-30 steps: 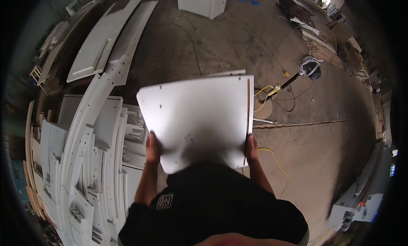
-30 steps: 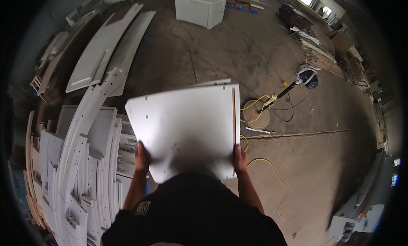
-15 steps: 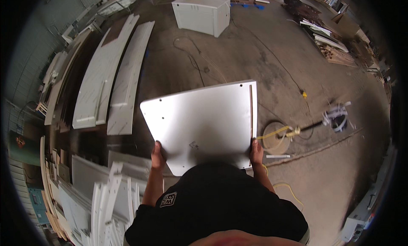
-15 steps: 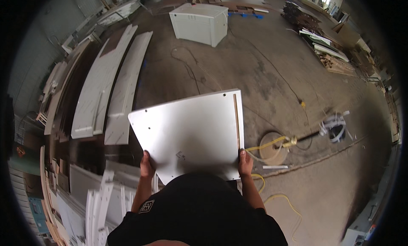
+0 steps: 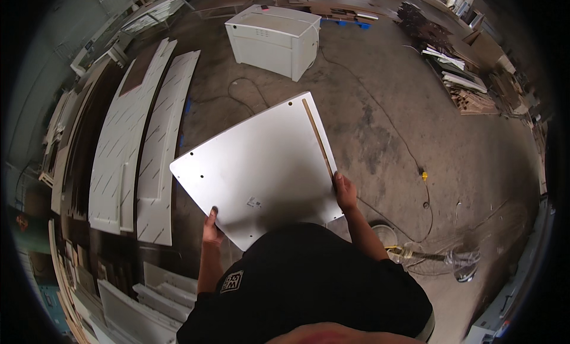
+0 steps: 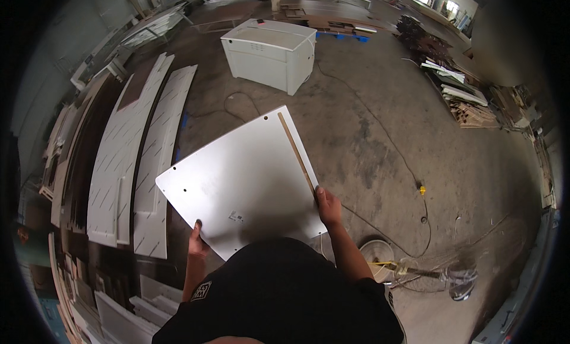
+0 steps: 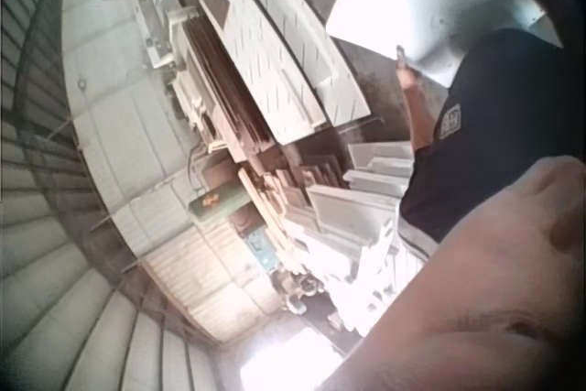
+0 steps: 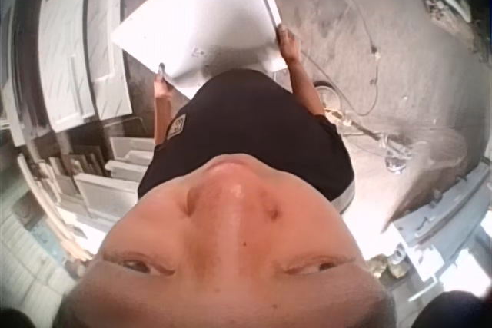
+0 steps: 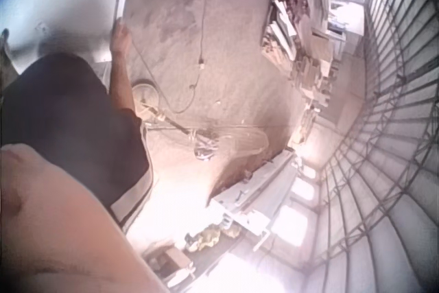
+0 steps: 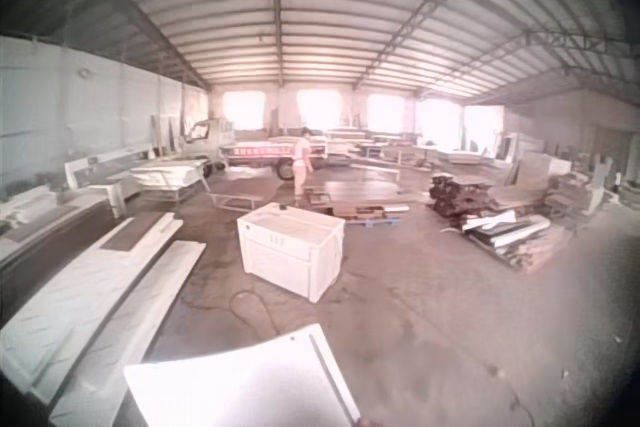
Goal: The person picks up a white furniture panel from a stack, moves it to a workbench, and trims the edge of the panel with a hand tool.
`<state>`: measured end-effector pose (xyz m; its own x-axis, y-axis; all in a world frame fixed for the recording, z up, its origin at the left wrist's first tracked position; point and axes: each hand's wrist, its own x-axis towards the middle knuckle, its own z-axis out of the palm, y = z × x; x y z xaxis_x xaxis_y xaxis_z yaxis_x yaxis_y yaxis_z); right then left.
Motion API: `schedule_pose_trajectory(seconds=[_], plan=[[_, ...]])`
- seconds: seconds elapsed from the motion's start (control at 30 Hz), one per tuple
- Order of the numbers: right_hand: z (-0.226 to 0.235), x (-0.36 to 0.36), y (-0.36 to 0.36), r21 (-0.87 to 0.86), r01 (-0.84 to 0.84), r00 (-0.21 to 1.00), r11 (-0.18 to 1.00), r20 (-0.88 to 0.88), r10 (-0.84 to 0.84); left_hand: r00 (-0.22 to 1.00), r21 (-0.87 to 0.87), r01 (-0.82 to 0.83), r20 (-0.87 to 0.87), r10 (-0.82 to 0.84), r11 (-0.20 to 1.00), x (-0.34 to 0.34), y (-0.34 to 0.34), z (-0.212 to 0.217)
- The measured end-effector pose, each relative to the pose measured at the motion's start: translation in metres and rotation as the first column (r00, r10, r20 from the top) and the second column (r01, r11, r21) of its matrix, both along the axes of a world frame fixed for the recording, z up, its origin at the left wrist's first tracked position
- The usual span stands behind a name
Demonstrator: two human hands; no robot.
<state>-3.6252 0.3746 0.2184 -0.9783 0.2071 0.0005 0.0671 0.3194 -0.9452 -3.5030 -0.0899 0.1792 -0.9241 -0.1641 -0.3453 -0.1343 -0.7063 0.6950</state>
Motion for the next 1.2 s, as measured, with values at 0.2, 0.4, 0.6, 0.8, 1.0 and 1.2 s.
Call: schedule_pose_trajectory(seconds=[0.2, 0.4, 0.6, 0.8, 1.0, 1.2], plan=[[-0.040, -0.182, 0.018, 0.050, 0.147, 0.985, 0.988, 0.079, -0.150, 0.943, -0.091, 0.325, -0.041, -0.330, 0.941, -0.274, -0.006, 0.018], [-0.066, -0.311, 0.032, 0.031, 0.253, 0.933, 0.967, 0.255, -0.252, 0.855, -0.231, 0.519, 0.159, -0.494, 0.823, -0.485, -0.006, 0.024], [-0.125, -0.473, 0.054, -0.109, 0.351, 0.874, 0.930, 0.395, -0.283, 0.719, -0.199, 0.691, 0.093, -0.689, 0.695, -0.698, 0.050, 0.065], [-0.156, -0.689, 0.085, -0.210, 0.114, 0.966, 0.971, 0.251, -0.059, 0.845, -0.217, 0.534, 0.136, -0.517, 0.817, -0.864, 0.087, 0.038], [-0.168, -0.854, 0.112, -0.592, 0.102, 0.759, 0.799, 0.566, 0.322, 0.885, -0.201, 0.465, 0.113, -0.451, 0.862, -0.999, 0.132, 0.071], [-0.205, -0.974, 0.142, -0.599, 0.341, 0.679, 0.724, 0.690, 0.251, 0.915, -0.152, 0.389, 0.173, -0.363, 0.908, -1.116, 0.136, 0.059]])
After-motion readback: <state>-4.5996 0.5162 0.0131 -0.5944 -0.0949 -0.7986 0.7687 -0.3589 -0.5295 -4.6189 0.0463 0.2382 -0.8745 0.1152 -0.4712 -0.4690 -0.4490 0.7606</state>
